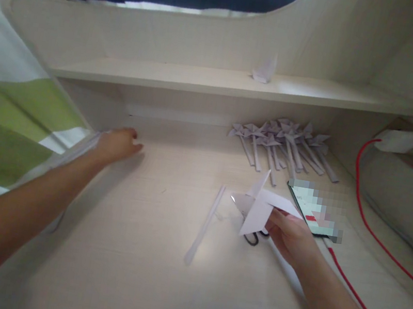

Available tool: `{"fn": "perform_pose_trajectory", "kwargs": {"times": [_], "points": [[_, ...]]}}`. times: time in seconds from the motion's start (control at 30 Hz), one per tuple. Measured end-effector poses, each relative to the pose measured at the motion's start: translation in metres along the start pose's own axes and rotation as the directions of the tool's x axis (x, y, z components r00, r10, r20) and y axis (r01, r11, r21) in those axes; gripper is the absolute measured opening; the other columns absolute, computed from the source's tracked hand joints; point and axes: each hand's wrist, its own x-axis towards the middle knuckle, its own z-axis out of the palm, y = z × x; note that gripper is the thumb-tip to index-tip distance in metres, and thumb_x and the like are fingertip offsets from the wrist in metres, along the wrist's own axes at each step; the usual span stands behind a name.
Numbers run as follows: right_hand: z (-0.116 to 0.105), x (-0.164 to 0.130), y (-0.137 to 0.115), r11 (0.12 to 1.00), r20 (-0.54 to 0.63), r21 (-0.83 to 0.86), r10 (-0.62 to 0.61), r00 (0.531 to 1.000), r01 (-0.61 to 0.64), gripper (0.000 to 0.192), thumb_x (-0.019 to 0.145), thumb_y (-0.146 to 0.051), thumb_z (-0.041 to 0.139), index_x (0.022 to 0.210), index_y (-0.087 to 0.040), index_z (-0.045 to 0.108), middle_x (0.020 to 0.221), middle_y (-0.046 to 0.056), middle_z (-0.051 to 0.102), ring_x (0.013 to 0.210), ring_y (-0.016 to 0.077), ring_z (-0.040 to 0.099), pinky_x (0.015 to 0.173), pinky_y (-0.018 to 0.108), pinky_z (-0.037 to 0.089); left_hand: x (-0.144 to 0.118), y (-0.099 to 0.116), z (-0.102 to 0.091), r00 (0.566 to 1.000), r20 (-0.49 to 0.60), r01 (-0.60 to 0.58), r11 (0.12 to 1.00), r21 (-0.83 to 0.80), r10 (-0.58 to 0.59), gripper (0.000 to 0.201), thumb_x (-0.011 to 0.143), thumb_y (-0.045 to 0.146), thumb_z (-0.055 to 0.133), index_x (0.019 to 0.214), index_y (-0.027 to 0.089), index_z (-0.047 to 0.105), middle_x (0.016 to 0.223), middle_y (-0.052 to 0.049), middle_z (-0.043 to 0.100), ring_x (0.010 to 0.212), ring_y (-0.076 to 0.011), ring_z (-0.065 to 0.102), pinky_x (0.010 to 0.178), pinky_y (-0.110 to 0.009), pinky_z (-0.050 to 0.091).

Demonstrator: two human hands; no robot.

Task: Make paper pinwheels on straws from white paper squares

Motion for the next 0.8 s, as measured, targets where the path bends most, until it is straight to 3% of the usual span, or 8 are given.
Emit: {"fn": "perform_pose_trajectory", "kwargs": {"times": [0.1,0.17,0.27,0.4,0.57,0.63,0.7,0.8], "points": [[-0.003,0.002,-0.006,1.0,-0.04,0.023,-0.017,0.999,0.018,0.028,0.073,-0.046,0.089,0.081,-0.022,0.078,0.08,0.006,0.077,0.074,0.0233,0.07,0.062,0.032,0.053,-0.008,0.084,0.035,0.985,0.112,-0.138,0.986,0.09,0.128,0.046,0.087,0.06,0.053,0.089,0.018,0.072,0.095,-0.015,0.075,0.095,-0.032,0.068,0.079,-0.04,0.045],[-0.004,0.002,-0.01,0.999,-0.081,0.043,-0.03,0.996,0.033,0.028,0.071,-0.043,0.091,0.083,-0.022,0.077,0.078,0.005,0.076,0.07,0.0216,0.068,0.062,0.032,0.053,-0.018,0.137,0.061,0.946,0.228,-0.257,0.961,0.098,0.23,0.053,0.085,0.07,0.052,0.084,0.021,0.073,0.095,-0.013,0.077,0.091,-0.0311,0.069,0.074,-0.038,0.046],[-0.008,0.003,-0.014,0.998,-0.122,0.041,-0.051,0.991,0.056,0.027,0.069,-0.041,0.091,0.083,-0.022,0.077,0.076,0.004,0.074,0.067,0.0199,0.064,0.061,0.031,0.051,-0.03,0.189,0.089,0.886,0.355,-0.356,0.929,0.104,0.3,0.047,0.08,0.065,0.06,0.08,0.021,0.074,0.091,-0.014,0.078,0.084,-0.032,0.071,0.068,-0.037,0.047],[-0.015,0.006,-0.013,0.998,-0.127,-0.009,-0.071,0.989,0.07,0.023,0.074,-0.04,0.087,0.076,-0.02,0.075,0.07,0.003,0.068,0.063,0.0177,0.059,0.061,0.03,0.049,-0.022,0.203,0.1,0.862,0.394,-0.386,0.916,0.108,0.317,0.031,0.081,0.043,0.058,0.082,0.017,0.074,0.093,-0.018,0.077,0.084,-0.0344,0.072,0.066,-0.038,0.048],[-0.025,0.009,-0.006,0.989,-0.127,-0.106,-0.113,0.985,0.1,0.021,0.08,-0.038,0.082,0.077,-0.018,0.075,0.071,0.003,0.067,0.065,0.0165,0.058,0.063,0.03,0.048,-0.004,0.199,0.081,0.835,0.372,-0.428,0.903,-0.026,0.406,0.028,0.087,0.037,0.049,0.077,0.018,0.067,0.086,-0.012,0.074,0.08,-0.0257,0.07,0.069,-0.034,0.048],[-0.028,0.009,-0.003,0.984,-0.143,-0.138,-0.132,0.981,0.113,0.023,0.08,-0.039,0.083,0.076,-0.017,0.075,0.072,0.003,0.068,0.066,0.017,0.06,0.063,0.03,0.048,-0.009,0.205,0.071,0.786,0.371,-0.463,0.869,-0.176,0.494,0.026,0.089,0.034,0.046,0.077,0.019,0.064,0.081,-0.005,0.072,0.073,-0.0181,0.067,0.067,-0.028,0.048],[-0.03,0.009,-0.002,0.978,-0.169,-0.165,-0.158,0.973,0.131,0.025,0.079,-0.04,0.084,0.075,-0.017,0.075,0.072,0.003,0.068,0.065,0.0171,0.061,0.063,0.03,0.049,-0.018,0.214,0.063,0.724,0.373,-0.337,0.769,-0.543,0.58,0.021,0.088,0.028,0.049,0.076,0.018,0.063,0.073,-0.002,0.07,0.064,-0.0152,0.064,0.062,-0.026,0.048],[-0.029,0.006,-0.003,0.965,-0.177,-0.205,-0.2,0.964,0.162,0.025,0.078,-0.04,0.086,0.075,-0.018,0.074,0.07,0.001,0.069,0.063,0.0162,0.061,0.063,0.029,0.048,-0.033,0.225,0.06,0.697,0.321,-0.204,0.606,-0.769,0.641,0.017,0.087,0.027,0.055,0.075,0.017,0.062,0.068,-0.001,0.068,0.063,-0.0145,0.062,0.062,-0.026,0.048]]}}
